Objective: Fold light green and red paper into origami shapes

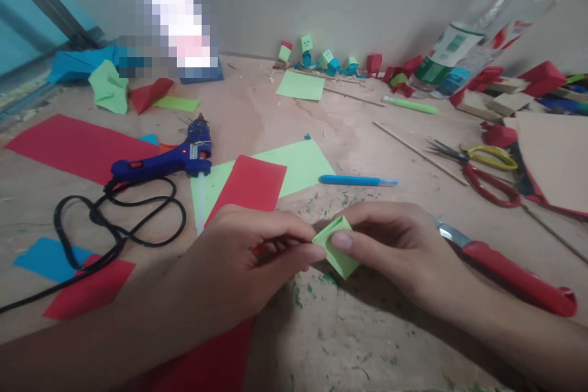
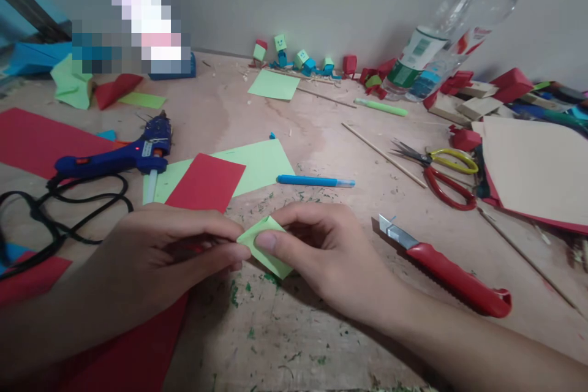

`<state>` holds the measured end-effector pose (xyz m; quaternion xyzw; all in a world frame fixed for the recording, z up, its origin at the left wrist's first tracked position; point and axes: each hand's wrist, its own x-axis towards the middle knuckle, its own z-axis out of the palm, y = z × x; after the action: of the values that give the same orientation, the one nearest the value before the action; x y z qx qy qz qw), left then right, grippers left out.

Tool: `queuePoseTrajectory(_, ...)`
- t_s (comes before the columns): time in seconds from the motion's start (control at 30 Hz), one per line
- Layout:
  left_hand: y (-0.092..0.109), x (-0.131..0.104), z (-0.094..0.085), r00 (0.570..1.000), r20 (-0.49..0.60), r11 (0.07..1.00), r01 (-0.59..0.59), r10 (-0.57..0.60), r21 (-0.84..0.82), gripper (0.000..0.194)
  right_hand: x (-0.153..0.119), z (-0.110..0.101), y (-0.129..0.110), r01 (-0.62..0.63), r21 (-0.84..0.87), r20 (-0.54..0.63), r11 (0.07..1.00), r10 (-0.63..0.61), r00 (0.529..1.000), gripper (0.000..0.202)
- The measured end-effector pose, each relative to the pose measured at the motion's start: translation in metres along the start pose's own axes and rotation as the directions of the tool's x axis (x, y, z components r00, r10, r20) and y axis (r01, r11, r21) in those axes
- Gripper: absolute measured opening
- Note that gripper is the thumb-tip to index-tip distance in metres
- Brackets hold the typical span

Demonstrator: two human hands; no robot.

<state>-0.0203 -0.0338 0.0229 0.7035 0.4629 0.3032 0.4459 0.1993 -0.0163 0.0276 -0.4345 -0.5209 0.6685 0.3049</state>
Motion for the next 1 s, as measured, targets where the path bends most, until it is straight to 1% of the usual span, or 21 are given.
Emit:
queuePoseTrajectory(0.1,0.0017,0.0027,0.0004,0.997,0.045,0.985,0.072,-0.066,-0.154,0.007,0.0003,-0.0033,0.0034,-0.060,0.119,0.053,0.991,0.054,0.997,0.008)
queuePoseTrajectory(0.17,0.0032,0.0040,0.0001,0.993,0.073,0.966,0.106,-0.091,-0.237,0.009,0.0006,-0.0056,0.0056,-0.109,0.193,0.097,0.975,0.092,0.991,0.011)
queuePoseTrajectory(0.27,0.0050,0.0035,-0.0008,0.992,0.081,0.940,0.122,-0.101,-0.320,0.014,0.0013,-0.0080,0.0074,-0.123,0.206,0.121,0.971,0.099,0.988,0.020)
queuePoseTrajectory(0.37,0.0060,0.0012,-0.0016,0.991,0.073,0.938,0.126,-0.108,-0.323,0.015,0.0016,-0.0088,0.0062,-0.109,0.169,0.146,0.980,0.084,0.986,0.024)
queuePoseTrajectory(0.47,0.0060,0.0008,-0.0019,0.990,0.067,0.948,0.137,-0.123,-0.286,0.016,0.0013,-0.0085,0.0029,-0.112,0.135,0.164,0.984,0.090,0.982,0.022)
queuePoseTrajectory(0.57,0.0065,0.0027,-0.0020,0.990,0.041,0.952,0.139,-0.133,-0.273,0.013,0.0009,-0.0082,0.0006,-0.113,0.082,0.164,0.990,0.098,0.981,0.021)
queuePoseTrajectory(0.67,0.0078,0.0047,-0.0019,0.990,0.003,0.947,0.136,-0.141,-0.290,0.009,0.0007,-0.0087,0.0013,-0.083,0.024,0.165,0.996,0.078,0.983,0.023)
queuePoseTrajectory(0.77,0.0082,0.0054,-0.0018,0.985,-0.015,0.936,0.156,-0.169,-0.315,0.009,0.0003,-0.0087,0.0028,-0.055,0.004,0.163,0.998,0.053,0.985,0.020)
queuePoseTrajectory(0.87,0.0067,0.0048,-0.0022,0.978,-0.008,0.928,0.195,-0.209,-0.318,0.009,-0.0005,-0.0079,0.0020,-0.044,-0.010,0.151,0.999,0.045,0.988,0.015)
queuePoseTrajectory(1.0,0.0038,0.0038,-0.0033,0.975,0.028,0.905,0.217,-0.222,-0.367,0.009,-0.0010,-0.0063,-0.0006,-0.010,-0.050,0.154,0.999,0.018,0.988,0.014)
